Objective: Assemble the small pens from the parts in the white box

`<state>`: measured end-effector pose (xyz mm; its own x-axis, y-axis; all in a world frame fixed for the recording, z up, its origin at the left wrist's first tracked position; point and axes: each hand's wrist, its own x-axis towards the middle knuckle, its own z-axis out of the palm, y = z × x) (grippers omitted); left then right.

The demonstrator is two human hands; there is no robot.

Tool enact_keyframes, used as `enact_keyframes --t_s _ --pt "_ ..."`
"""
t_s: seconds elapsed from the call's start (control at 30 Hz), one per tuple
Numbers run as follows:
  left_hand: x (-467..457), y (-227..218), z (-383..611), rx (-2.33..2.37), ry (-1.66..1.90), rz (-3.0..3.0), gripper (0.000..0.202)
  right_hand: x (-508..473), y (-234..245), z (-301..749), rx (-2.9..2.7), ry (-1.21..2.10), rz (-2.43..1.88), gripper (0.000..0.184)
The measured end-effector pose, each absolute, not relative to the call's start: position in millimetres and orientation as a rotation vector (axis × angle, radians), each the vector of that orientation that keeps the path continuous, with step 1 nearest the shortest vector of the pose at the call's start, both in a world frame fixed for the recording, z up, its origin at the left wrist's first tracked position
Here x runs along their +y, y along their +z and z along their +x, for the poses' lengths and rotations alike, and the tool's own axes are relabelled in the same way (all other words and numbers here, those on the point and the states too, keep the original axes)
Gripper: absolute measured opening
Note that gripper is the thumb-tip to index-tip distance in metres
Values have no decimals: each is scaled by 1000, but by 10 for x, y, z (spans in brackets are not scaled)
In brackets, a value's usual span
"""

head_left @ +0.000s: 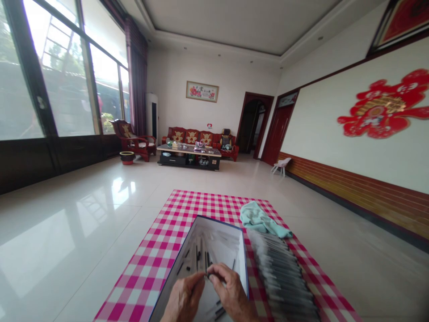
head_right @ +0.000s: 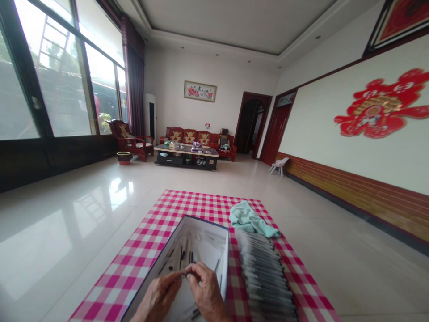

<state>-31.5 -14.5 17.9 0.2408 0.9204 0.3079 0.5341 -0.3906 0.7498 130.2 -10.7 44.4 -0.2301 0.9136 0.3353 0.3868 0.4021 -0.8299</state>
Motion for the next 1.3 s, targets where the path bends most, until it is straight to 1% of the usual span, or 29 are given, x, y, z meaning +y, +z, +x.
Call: enact_keyframes --t_s 0.33,0.57,0.93,1.07,1.17,1.3 --pt "-161 196 -314 1280 981 2080 31 -98 443 1305 -1863 762 -1083 20" --pt "-167 140 -280 1446 941 2134 34 -119 451 1303 -1871 776 -1088 18" --pt "-179 167 -297 1415 934 2141 34 -112 494 1336 -1825 965 -1104 20" --pt "-185 166 -295 1410 924 2151 35 -113 496 1346 -1770 1084 -1133 19" --pt "-189 169 -293 1408 916 2159 36 -100 470 1353 -1697 1173 -1143 17" --pt "-188 171 -294 1406 919 2172 36 -82 449 1356 -1684 1214 -1140 14"
